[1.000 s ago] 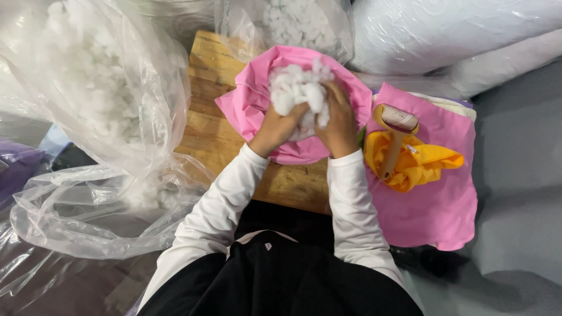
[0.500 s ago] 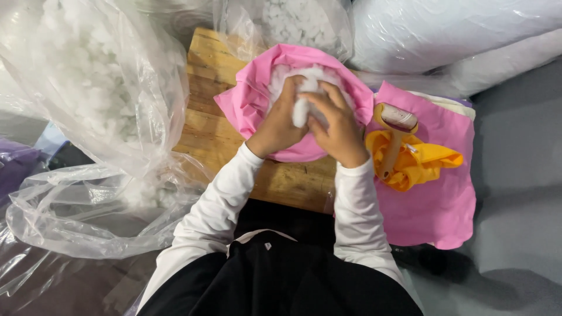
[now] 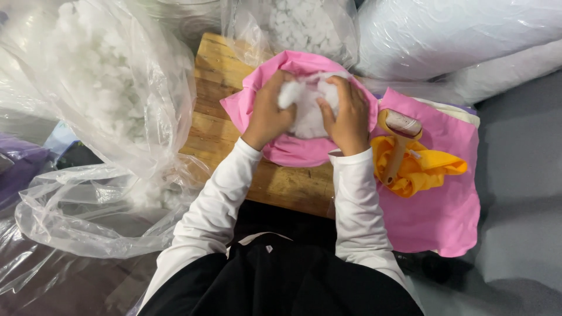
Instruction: Stuffing a pink pillowcase with white fiberfill material from a large bag and smoothing it out.
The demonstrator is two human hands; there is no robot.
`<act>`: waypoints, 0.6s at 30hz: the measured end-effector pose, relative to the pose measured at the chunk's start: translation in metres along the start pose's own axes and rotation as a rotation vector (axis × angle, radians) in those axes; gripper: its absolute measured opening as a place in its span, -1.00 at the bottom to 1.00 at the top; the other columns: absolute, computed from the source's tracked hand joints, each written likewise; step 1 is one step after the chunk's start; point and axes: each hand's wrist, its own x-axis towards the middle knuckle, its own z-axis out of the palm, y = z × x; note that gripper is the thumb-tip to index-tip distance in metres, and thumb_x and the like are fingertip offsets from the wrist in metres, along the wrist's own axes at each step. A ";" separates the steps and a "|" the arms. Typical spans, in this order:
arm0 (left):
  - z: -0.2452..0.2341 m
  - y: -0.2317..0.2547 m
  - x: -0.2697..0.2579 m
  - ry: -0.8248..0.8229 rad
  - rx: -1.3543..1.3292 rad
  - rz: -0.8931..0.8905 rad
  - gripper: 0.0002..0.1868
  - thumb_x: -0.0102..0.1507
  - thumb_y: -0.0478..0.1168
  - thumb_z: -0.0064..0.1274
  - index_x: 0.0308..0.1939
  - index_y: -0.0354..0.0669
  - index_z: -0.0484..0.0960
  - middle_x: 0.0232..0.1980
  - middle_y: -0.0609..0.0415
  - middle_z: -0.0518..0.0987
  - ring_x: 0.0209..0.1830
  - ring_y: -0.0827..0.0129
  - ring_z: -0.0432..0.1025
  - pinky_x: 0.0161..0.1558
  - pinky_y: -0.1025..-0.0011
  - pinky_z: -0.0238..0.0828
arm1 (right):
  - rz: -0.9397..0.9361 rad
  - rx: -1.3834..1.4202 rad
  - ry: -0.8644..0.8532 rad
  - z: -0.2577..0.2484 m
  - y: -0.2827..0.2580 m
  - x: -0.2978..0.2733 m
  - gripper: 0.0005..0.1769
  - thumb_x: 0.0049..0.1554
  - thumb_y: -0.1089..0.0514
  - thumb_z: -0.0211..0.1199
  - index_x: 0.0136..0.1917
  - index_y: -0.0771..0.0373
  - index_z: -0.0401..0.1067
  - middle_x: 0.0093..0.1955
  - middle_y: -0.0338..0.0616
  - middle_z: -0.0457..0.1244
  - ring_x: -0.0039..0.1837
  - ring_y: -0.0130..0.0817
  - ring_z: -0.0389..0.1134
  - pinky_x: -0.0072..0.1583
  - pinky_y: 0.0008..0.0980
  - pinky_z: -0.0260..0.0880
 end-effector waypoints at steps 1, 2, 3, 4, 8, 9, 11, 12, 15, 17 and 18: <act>0.009 -0.005 -0.002 0.000 -0.001 -0.002 -0.54 0.03 -0.46 -0.01 0.03 -0.18 0.53 -0.17 -0.31 0.58 -0.12 -0.29 0.53 -0.10 0.01 0.47 | 0.001 0.000 -0.002 0.014 0.001 -0.003 -0.56 0.21 0.13 0.31 0.32 0.15 0.31 0.13 0.07 0.33 0.15 0.15 0.37 0.17 0.04 0.35; 0.018 -0.010 -0.004 -0.131 0.114 0.059 -0.38 0.02 -0.41 0.08 0.20 -0.13 0.46 -0.04 -0.35 0.52 -0.01 -0.39 0.48 0.03 -0.05 0.48 | 0.017 0.049 -0.103 0.028 0.003 -0.007 -0.53 0.16 0.25 0.25 0.32 0.33 0.26 0.16 0.31 0.26 0.19 0.35 0.30 0.23 0.16 0.30; 0.026 -0.016 -0.006 -0.259 0.230 0.119 -0.20 0.01 -0.36 0.17 0.37 -0.08 0.40 0.10 -0.39 0.46 0.11 -0.49 0.44 0.16 -0.12 0.49 | 0.031 0.099 -0.206 0.042 0.004 -0.010 -0.49 0.11 0.38 0.18 0.32 0.51 0.21 0.19 0.55 0.20 0.22 0.55 0.23 0.28 0.28 0.26; 0.026 -0.031 -0.009 -0.257 0.230 0.114 -0.20 0.01 -0.36 0.17 0.37 -0.08 0.40 0.10 -0.39 0.46 0.11 -0.49 0.44 0.16 -0.12 0.49 | 0.030 0.101 -0.210 0.052 0.015 -0.018 -0.49 0.11 0.38 0.18 0.32 0.51 0.21 0.19 0.55 0.20 0.22 0.55 0.23 0.28 0.28 0.26; 0.031 -0.176 -0.031 -0.478 0.691 -0.030 -0.43 0.14 -0.24 0.04 0.26 -0.19 0.43 0.02 -0.34 0.56 0.11 -0.33 0.47 0.21 -0.12 0.37 | 0.185 -0.183 -0.426 0.059 0.031 -0.027 -0.57 0.17 0.17 0.19 0.32 0.04 0.41 0.37 0.04 0.17 0.31 0.17 0.24 0.27 0.14 0.32; 0.040 -0.229 -0.027 -0.473 0.885 -0.017 -0.58 0.15 -0.25 -0.03 0.10 -0.21 0.57 -0.11 -0.23 0.65 0.02 -0.21 0.52 0.17 -0.09 0.34 | 0.316 -0.272 -0.524 0.052 0.029 -0.023 -0.51 0.18 0.09 0.26 0.36 -0.27 0.39 0.46 -0.14 0.11 0.35 0.09 0.21 0.22 0.19 0.39; 0.020 -0.207 -0.012 -0.472 0.845 -0.087 -0.55 0.10 -0.21 0.05 0.09 -0.16 0.59 -0.13 -0.18 0.66 -0.05 -0.15 0.57 0.03 -0.02 0.46 | 0.323 -0.265 -0.498 0.055 0.062 -0.031 -0.51 0.17 0.02 0.28 0.37 -0.29 0.39 0.39 -0.08 0.18 0.28 0.12 0.29 0.19 0.16 0.41; 0.009 -0.196 -0.005 -0.476 0.801 -0.156 -0.51 0.06 -0.16 0.14 0.09 -0.10 0.61 -0.14 -0.13 0.68 -0.13 -0.10 0.61 -0.10 0.06 0.58 | 0.335 -0.258 -0.473 0.057 0.078 -0.034 -0.50 0.16 -0.05 0.30 0.38 -0.31 0.40 0.31 -0.02 0.25 0.22 0.16 0.37 0.17 0.13 0.43; -0.018 -0.073 0.001 -0.560 0.719 -0.129 -0.30 0.03 -0.23 0.31 0.28 -0.13 0.53 0.07 -0.35 0.60 -0.01 -0.32 0.57 -0.03 -0.09 0.58 | 0.063 0.051 -0.175 -0.007 0.005 -0.009 -0.43 0.26 0.08 0.27 0.50 0.15 0.27 0.30 0.21 0.20 0.33 0.27 0.28 0.29 0.12 0.31; -0.020 -0.035 0.001 -0.524 0.799 -0.077 -0.14 -0.01 -0.16 0.40 0.37 -0.05 0.43 0.16 -0.27 0.55 0.06 -0.28 0.54 0.00 -0.05 0.59 | 0.018 0.079 -0.088 -0.021 -0.019 -0.005 -0.55 0.32 0.12 0.18 0.43 0.22 0.28 0.26 0.14 0.19 0.29 0.20 0.28 0.28 0.07 0.30; -0.020 -0.016 -0.001 -0.504 0.872 -0.017 0.02 -0.06 -0.08 0.48 0.46 0.03 0.34 0.25 -0.18 0.50 0.13 -0.25 0.52 0.03 -0.01 0.59 | -0.010 0.101 0.003 -0.028 -0.032 -0.005 -0.67 0.37 0.15 0.10 0.36 0.28 0.28 0.22 0.07 0.18 0.26 0.14 0.28 0.28 0.02 0.30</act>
